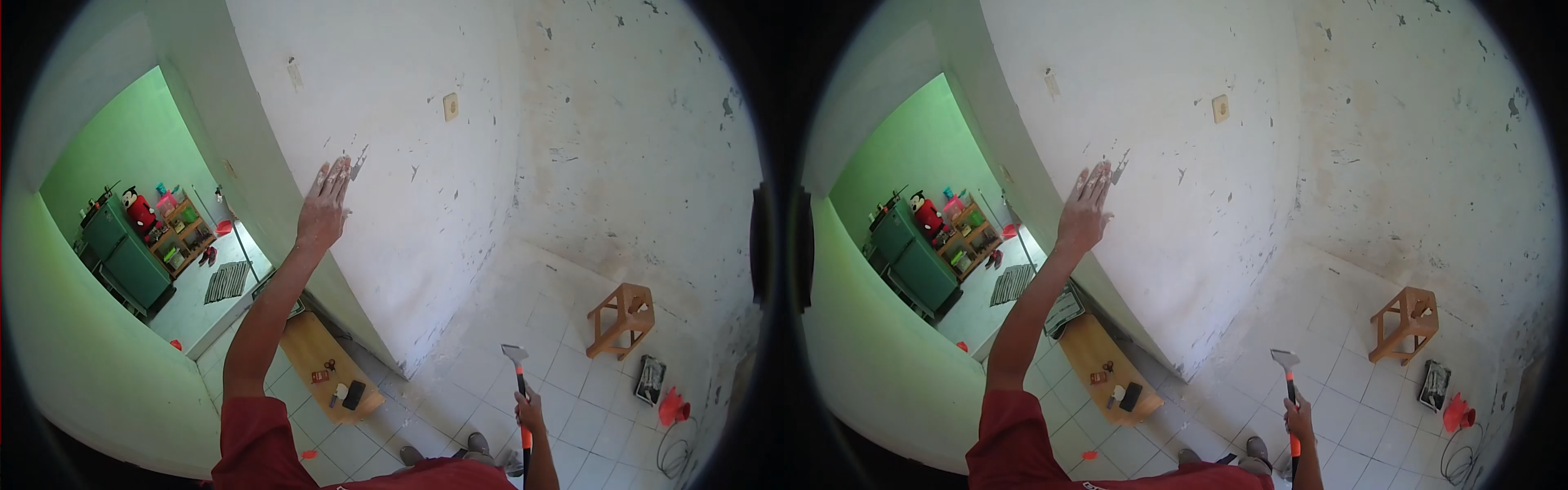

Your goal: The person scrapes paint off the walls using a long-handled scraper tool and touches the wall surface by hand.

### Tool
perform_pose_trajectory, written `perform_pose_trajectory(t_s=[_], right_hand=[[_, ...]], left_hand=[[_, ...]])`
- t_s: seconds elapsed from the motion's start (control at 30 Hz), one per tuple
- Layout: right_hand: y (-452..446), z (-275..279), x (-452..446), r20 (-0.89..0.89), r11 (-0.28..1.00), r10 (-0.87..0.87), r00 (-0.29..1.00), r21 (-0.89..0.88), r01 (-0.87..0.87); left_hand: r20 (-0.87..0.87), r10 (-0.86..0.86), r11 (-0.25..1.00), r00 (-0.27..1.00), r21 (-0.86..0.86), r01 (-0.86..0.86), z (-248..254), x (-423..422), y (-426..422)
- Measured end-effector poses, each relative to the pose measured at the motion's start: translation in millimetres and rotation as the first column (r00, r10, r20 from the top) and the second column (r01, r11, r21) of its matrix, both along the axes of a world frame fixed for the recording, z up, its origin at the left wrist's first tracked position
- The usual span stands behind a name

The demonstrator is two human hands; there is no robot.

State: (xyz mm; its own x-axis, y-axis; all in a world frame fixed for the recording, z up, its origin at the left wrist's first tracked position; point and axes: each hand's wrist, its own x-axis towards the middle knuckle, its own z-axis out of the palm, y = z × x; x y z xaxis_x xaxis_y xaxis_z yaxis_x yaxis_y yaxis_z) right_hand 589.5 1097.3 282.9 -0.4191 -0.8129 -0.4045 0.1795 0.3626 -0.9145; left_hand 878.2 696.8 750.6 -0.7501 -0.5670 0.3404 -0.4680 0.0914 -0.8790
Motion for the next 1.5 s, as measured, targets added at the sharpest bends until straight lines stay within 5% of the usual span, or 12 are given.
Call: perform_pose_trajectory(t_s=[0.27,0.43,0.5,0.57,0.63,0.7,0.73,0.87,0.93,1.23,1.37,1.5], right_hand=[[103.5,-53.7,45.1,-0.019,0.933,-0.301,0.953,0.203,0.299],[90.8,-26.0,34.9,-0.059,0.941,-0.268,0.962,0.198,0.274],[73.9,-2.2,27.8,-0.094,0.954,-0.237,0.967,0.165,0.25],[52.1,13.2,20.9,-0.092,0.982,-0.154,0.984,0.099,0.163],[22.1,45.5,21.1,-0.059,0.992,-0.112,0.992,0.044,0.115],[-17.6,87.7,28.7,-0.029,0.997,-0.046,0.999,-0.058,0.044],[-38.3,111.7,33.6,-0.037,0.995,-0.023,0.999,-0.102,0.019],[-125.1,211.0,56.0,-0.15,0.946,0.083,0.985,-0.298,-0.125],[-167.5,251.6,66.0,-0.116,0.901,0.14,0.983,-0.398,-0.175],[-312.6,326.2,147.1,0.195,0.825,0.361,0.912,-0.522,-0.215],[-349.3,337.1,167.0,0.294,0.804,0.367,0.882,-0.578,-0.142],[-360.2,328.8,189.0,0.302,0.794,0.352,0.886,-0.598,-0.111]], left_hand=[[0.024,0.016,1.0,1.0,0.022,-0.016,-29.8,-24.2,-28.2],[-0.046,-0.027,0.994,0.999,0.104,0.032,-46.0,-16.0,-31.5],[-0.054,-0.101,0.956,0.993,0.271,0.112,-60.2,-6.8,-23.4],[-0.384,-0.175,0.712,0.906,0.587,0.386,-103.3,11.2,-20.4],[-0.718,-0.097,0.506,0.689,0.561,0.655,-149.8,19.5,22.5],[-0.825,0.279,0.257,0.491,0.556,0.79,-195.3,23.5,79.0],[-0.855,0.3,0.174,0.424,0.485,0.857,-226.0,25.1,104.1],[-0.586,0.7,-0.231,0.408,0.356,0.906,-334.2,28.7,203.6],[-0.353,0.87,-0.338,0.344,0.08,0.938,-368.8,33.0,240.8],[-0.228,0.932,-0.299,0.282,-0.047,0.953,-300.5,83.1,291.8],[-0.298,0.942,-0.157,0.155,0.018,0.987,-304.5,100.5,305.7],[-0.062,0.972,0.224,-0.225,-0.019,0.974,-306.8,117.1,315.2]])
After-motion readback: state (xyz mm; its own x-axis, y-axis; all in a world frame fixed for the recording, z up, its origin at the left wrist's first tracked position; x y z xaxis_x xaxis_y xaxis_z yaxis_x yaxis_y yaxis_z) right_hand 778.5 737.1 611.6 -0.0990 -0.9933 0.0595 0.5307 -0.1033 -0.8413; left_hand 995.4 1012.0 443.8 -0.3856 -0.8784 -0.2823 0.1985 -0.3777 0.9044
